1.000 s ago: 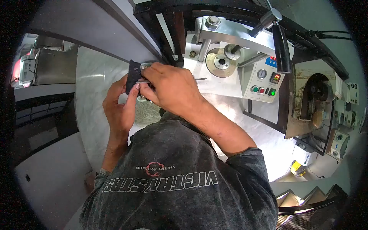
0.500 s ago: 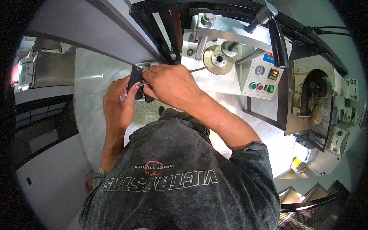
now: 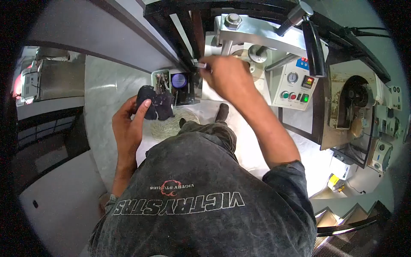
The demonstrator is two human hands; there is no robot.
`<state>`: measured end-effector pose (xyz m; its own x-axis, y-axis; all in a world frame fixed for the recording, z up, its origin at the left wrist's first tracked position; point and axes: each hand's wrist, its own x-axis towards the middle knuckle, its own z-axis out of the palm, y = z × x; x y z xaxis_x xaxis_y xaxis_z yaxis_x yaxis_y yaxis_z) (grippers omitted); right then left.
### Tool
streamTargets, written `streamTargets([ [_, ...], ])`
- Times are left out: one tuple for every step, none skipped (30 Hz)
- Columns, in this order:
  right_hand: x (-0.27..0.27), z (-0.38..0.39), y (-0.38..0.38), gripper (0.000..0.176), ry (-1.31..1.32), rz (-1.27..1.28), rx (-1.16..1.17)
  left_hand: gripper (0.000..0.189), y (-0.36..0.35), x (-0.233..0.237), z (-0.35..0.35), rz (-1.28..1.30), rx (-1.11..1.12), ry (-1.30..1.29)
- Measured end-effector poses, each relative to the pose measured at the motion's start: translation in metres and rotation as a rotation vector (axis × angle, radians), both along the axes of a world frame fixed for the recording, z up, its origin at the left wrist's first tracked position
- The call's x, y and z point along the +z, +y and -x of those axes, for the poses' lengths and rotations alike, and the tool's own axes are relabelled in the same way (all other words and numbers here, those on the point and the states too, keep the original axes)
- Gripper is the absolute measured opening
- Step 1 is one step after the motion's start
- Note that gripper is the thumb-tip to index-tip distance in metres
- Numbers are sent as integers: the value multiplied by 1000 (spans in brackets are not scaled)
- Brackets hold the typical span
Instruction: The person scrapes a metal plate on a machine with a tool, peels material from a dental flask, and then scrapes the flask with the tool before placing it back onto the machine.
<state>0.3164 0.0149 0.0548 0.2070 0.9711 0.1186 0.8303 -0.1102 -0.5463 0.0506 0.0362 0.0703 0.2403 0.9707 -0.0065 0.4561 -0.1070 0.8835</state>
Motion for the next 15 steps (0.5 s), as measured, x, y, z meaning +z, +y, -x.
streamTargets([
  [-7,7,-10,20,-48,102,92,29,1,-2,2,82,44,-59],
  [-10,10,-18,20,-103,201,181,29,2,-1,2,83,42,-61],
  [-3,14,-20,20,-136,284,214,28,3,0,1,38,39,-36],
  [-6,15,-23,21,-100,278,238,28,3,3,-1,-5,39,-9],
  [-1,17,-25,19,-75,271,204,30,4,6,-2,-47,45,50],
  [4,21,-25,17,-46,260,173,30,4,6,-3,-49,50,52],
  [4,27,-26,17,-41,258,176,29,4,5,-3,-89,50,75],
  [3,34,-28,17,104,49,187,29,5,5,-3,-127,46,99],
  [2,40,-28,17,245,-160,191,29,6,5,-4,-126,39,101],
  [3,44,-28,17,243,-158,182,29,7,4,-5,-142,39,105],
  [4,47,-27,18,323,-198,220,28,7,3,-8,-159,38,106],
  [5,51,-25,20,402,-238,258,28,7,5,-10,-157,31,101],
  [2,54,-22,22,406,-301,260,27,6,9,-13,-142,40,102],
  [0,56,-21,22,405,-302,259,26,6,11,-14,-128,51,105],
  [-1,58,-20,22,416,-302,269,26,7,9,-13,-130,53,105],
])
